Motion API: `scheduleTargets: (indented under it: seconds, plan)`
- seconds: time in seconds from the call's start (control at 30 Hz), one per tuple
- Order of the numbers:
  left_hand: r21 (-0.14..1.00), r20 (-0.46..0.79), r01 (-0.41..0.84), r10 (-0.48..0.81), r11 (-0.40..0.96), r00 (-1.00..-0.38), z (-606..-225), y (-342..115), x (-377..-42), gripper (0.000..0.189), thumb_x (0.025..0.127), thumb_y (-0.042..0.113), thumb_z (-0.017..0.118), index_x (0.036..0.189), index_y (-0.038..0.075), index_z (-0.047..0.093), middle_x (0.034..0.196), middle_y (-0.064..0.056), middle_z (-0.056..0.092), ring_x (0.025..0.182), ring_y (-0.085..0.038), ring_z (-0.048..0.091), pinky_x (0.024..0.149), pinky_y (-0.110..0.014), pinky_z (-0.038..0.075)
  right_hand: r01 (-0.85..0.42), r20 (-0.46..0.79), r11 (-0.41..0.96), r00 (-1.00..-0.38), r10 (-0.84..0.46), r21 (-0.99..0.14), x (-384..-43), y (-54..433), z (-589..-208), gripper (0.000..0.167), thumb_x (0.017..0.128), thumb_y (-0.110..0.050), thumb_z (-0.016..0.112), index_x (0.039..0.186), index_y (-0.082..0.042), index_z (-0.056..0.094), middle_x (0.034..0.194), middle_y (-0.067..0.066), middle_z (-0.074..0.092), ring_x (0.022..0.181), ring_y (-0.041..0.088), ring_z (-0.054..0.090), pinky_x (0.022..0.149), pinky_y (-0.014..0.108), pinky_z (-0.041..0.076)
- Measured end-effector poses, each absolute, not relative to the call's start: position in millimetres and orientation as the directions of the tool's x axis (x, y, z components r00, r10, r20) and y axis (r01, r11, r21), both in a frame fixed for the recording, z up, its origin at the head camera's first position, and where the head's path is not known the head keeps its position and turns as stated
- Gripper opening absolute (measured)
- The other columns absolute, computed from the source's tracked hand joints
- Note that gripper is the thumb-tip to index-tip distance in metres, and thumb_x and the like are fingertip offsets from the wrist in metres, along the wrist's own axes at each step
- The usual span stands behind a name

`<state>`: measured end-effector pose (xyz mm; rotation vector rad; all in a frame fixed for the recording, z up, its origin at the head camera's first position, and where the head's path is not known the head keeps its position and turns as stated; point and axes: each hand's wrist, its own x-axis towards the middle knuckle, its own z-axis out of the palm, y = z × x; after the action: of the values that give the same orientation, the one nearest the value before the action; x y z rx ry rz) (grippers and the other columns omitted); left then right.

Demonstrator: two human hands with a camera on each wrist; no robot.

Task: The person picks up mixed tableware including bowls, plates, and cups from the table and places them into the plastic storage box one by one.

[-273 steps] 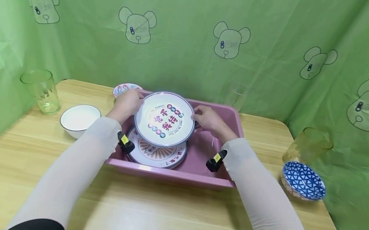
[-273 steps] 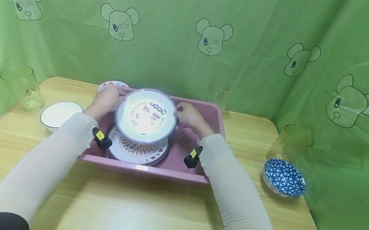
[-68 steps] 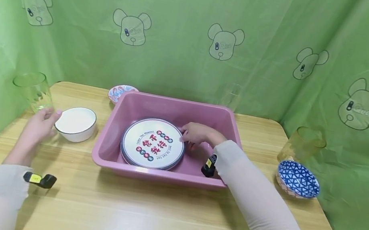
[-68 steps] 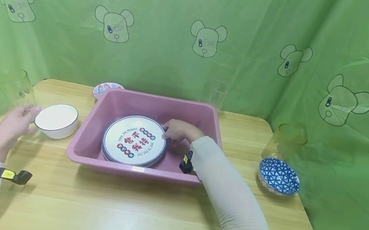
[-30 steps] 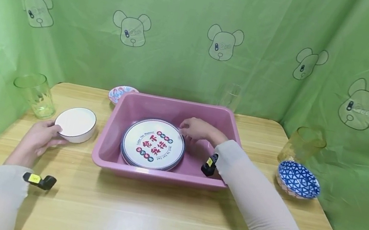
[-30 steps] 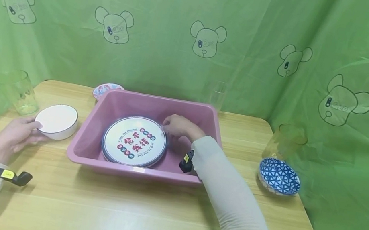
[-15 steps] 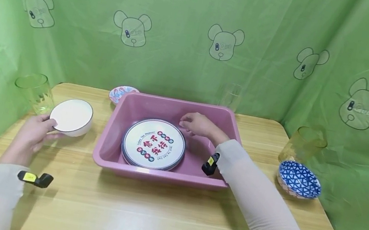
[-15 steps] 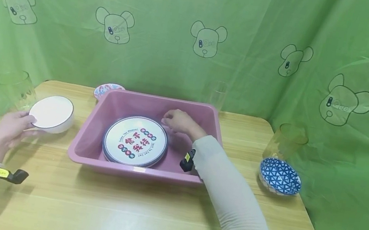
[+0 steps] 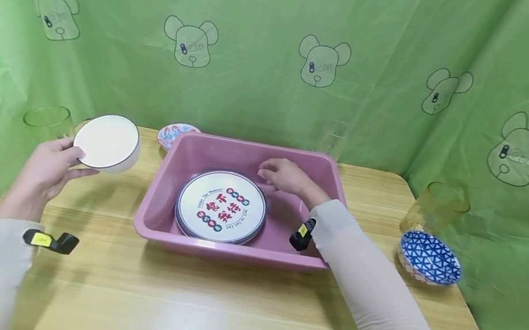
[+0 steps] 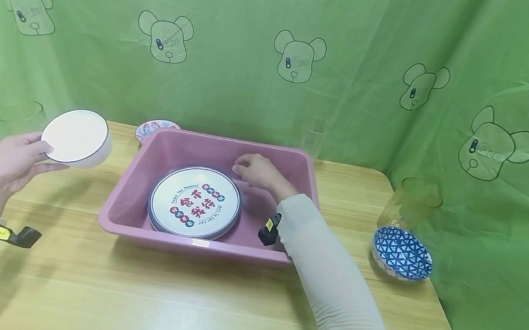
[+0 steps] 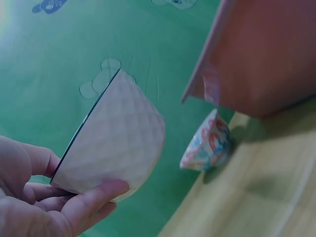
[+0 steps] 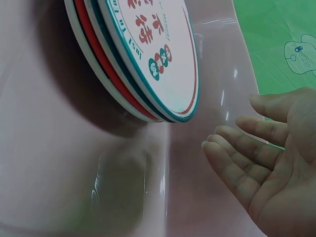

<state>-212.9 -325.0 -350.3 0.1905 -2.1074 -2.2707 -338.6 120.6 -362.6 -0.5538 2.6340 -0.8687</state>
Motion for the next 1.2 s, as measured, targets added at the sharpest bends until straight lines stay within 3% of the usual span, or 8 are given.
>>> scheduleTargets:
  seconds: [0.23,0.43,0.6,0.8,1.2]
  plan:
    - [0.993,-0.027,-0.019,-0.075,-0.115,-0.997,-334,-311,-221,0.061,0.093,-0.010,0.033,0.150,-0.007,0.011,0.162,-0.019,0.003,0.103,-0.008,0.053,0.078,-0.027,0.058,-0.246,-0.140,0.718,-0.891,-0.432,-0.651,-340,121,-363,0.041,0.102,-0.028,0.053,0.136,-0.004,0.054,0.123,0.013,0.063,0.101,0.028,0.065,0.082,0.036,0.057]
    - [0.995,-0.006,0.001,-0.067,-0.099,-0.998,-324,-298,-226,0.059,0.093,-0.010,0.036,0.149,-0.010,0.017,0.156,-0.029,0.013,0.092,-0.005,0.060,0.076,-0.027,0.058,-0.229,-0.123,0.699,-0.902,-0.415,-0.677,-340,121,-361,0.042,0.102,-0.029,0.053,0.136,-0.005,0.053,0.121,0.015,0.063,0.101,0.029,0.064,0.083,0.037,0.057]
    - [0.998,0.002,0.006,-0.057,-0.066,-0.998,-316,-285,-230,0.057,0.093,-0.009,0.036,0.147,-0.015,0.020,0.148,-0.030,0.022,0.093,-0.008,0.058,0.078,-0.028,0.058,-0.221,-0.089,0.669,-0.914,-0.397,-0.709,-340,121,-361,0.043,0.102,-0.029,0.052,0.137,-0.005,0.052,0.118,0.018,0.064,0.099,0.029,0.064,0.084,0.041,0.056]
    - [0.999,-0.001,0.001,-0.053,-0.037,-0.999,-309,-270,-236,0.058,0.092,-0.008,0.036,0.148,-0.013,0.022,0.148,-0.030,0.023,0.099,-0.013,0.055,0.081,-0.029,0.058,-0.158,-0.089,0.585,-0.924,-0.371,-0.795,-341,120,-359,0.045,0.103,-0.029,0.051,0.139,-0.003,0.049,0.127,0.021,0.058,0.109,0.036,0.060,0.089,0.044,0.054]
    - [1.000,0.009,0.008,0.013,-0.008,-1.000,-300,-236,-255,0.055,0.093,-0.007,0.036,0.147,-0.012,0.026,0.142,-0.027,0.033,0.100,-0.016,0.054,0.086,-0.032,0.056,-0.091,-0.062,0.405,-0.935,-0.349,-0.910,-342,121,-353,0.068,0.098,-0.055,0.048,0.144,-0.006,0.043,0.136,0.018,0.054,0.115,0.027,0.058,0.096,0.038,0.051]
